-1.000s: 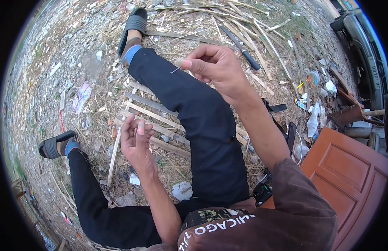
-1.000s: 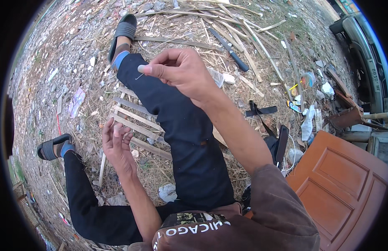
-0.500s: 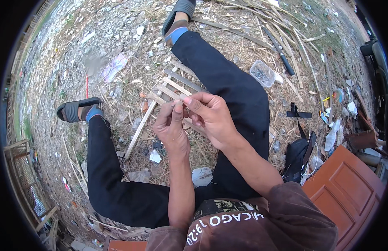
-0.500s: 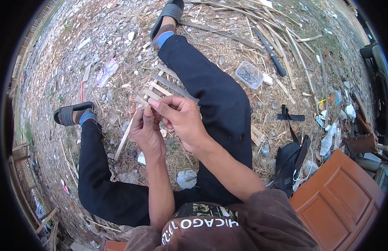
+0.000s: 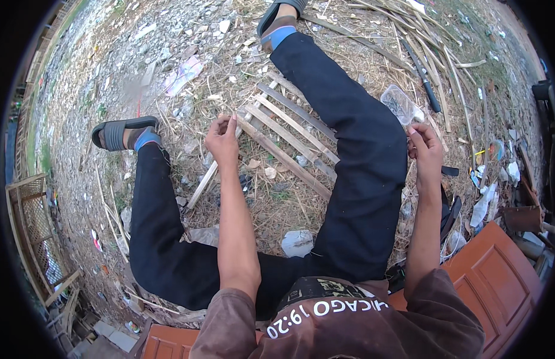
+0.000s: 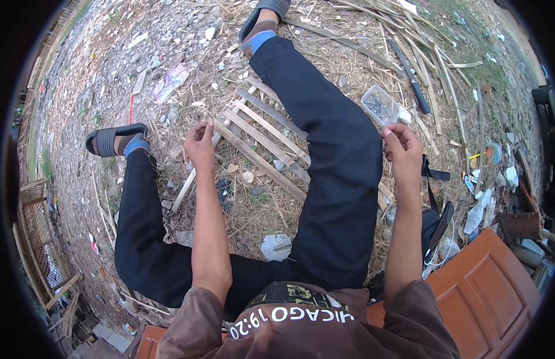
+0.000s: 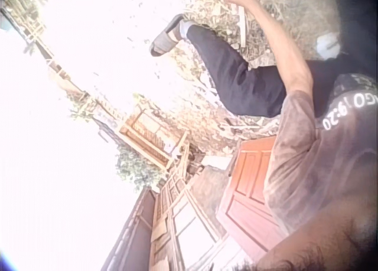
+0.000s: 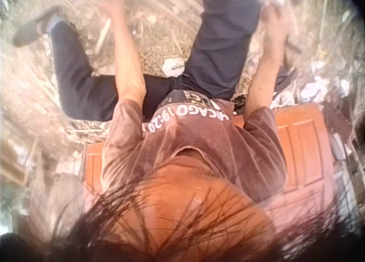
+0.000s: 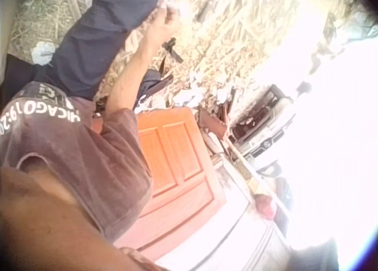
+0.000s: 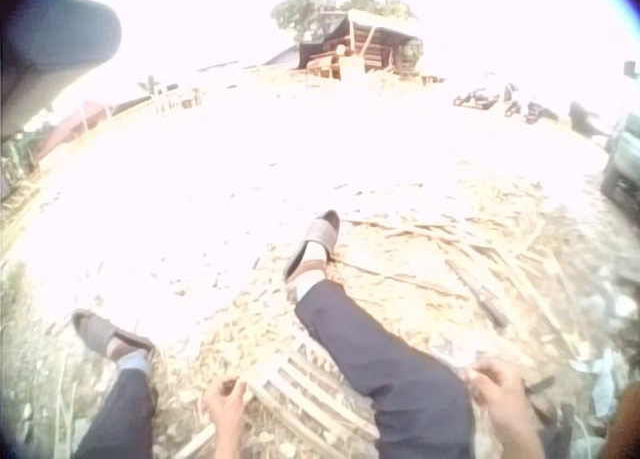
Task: The person shaves thin strips of wood using a large knife and then hammers nails into the strips to join them together.
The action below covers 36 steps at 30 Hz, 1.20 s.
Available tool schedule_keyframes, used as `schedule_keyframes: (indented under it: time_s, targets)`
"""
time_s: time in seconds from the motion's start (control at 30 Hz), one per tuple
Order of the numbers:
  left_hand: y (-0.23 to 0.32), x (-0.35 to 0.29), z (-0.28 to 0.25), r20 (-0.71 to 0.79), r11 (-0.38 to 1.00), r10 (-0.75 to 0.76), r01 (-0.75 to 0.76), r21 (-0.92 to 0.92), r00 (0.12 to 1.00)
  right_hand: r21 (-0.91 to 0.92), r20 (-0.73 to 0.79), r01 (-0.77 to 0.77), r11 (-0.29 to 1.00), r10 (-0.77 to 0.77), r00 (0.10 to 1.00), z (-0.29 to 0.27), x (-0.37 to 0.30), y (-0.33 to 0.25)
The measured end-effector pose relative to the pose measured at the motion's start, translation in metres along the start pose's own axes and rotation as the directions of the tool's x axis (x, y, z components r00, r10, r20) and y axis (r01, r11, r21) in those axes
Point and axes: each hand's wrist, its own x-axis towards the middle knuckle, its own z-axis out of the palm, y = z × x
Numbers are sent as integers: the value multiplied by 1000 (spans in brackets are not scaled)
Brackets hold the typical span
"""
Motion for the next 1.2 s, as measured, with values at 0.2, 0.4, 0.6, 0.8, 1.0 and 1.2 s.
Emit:
schedule_keyframes:
  time_s: [0.2, 0.4, 0.6, 0.8, 1.0, 1.2]
  targets:
    - [-2, 1, 3, 74, 991, -57, 47, 124, 996, -440, 13, 155, 885, -166, 986, -17, 3, 66]
    - [-15, 5, -2, 105, 979, -40, 18, 202, 994, -640, 234, 407, 652, -339, 911, -6, 12, 76]
    - [-26, 6, -4, 102, 989, -16, 1, 145, 995, -604, 287, 413, 681, -298, 910, -3, 16, 84]
    - [-26, 2, -1, 95, 978, 41, -59, 200, 995, -587, 237, 406, 701, -332, 913, -7, 14, 100]
    - [-45, 6, -9, 95, 900, 296, -311, 307, 950, -691, 310, 416, 591, -277, 909, -5, 19, 101]
    - [-26, 0, -6, 156, 865, 295, -333, 376, 943, -751, 296, 404, 523, -282, 913, -3, 21, 112]
